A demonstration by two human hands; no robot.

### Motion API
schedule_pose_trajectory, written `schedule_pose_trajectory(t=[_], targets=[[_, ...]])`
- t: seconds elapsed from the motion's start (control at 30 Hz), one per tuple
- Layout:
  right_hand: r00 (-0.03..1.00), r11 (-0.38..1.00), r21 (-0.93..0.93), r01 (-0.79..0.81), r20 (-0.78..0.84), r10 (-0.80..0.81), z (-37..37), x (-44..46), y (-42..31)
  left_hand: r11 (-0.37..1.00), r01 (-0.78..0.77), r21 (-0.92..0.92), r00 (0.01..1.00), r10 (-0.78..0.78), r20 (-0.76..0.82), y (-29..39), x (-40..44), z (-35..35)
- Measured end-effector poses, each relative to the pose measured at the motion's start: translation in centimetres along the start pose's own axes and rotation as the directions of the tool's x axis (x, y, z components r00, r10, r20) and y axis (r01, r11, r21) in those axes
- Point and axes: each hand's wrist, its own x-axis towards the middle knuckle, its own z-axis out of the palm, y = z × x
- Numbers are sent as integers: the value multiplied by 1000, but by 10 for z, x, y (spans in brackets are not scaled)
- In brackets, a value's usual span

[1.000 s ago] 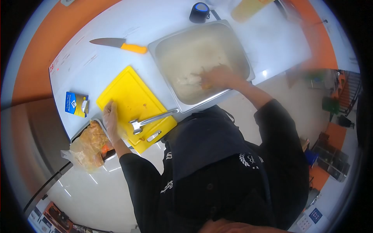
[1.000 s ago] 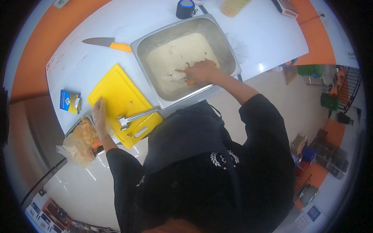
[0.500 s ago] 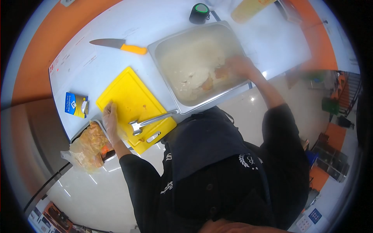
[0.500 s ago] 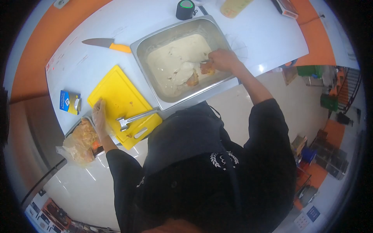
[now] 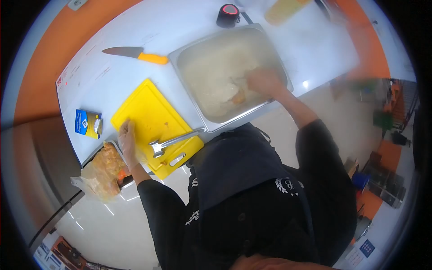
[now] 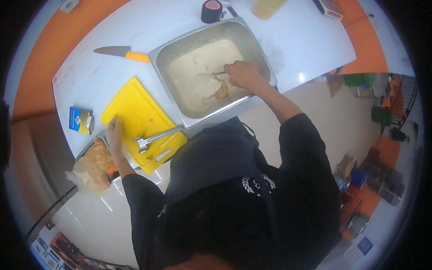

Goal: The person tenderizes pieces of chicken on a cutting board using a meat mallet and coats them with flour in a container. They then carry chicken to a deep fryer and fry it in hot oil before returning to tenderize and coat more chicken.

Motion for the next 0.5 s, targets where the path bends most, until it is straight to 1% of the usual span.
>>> schedule_pose_trajectory(t=[0.07, 0.17, 0.27, 0.37, 0.47, 0.5], targets=[[1000, 999, 43, 12, -5, -12, -1, 4, -3, 995, -52, -86, 998, 55, 27, -6, 1, -3], [999, 999, -29, 41, 37, -40, -6, -2, -11, 1000, 5, 28, 1000, -5, -5, -17, 11, -2], [998, 998, -39, -42, 53, 44, -7, 5, -7, 1000, 15, 15, 1000, -15, -22, -2, -1, -2], [988, 987, 51, 150, 16, -151, -22, -10, -29, 1000, -20, -15, 998, 20, 51, -3, 5, -3], [983, 988, -7, 152, 108, -151, 14, 2, -34, 1000, 24, -2, 1000, -24, -2, 8, -2, 2], [972, 990, -1, 138, 192, -135, 10, 3, -34, 1000, 6, 8, 1000, -6, -1, 2, 1, 2]])
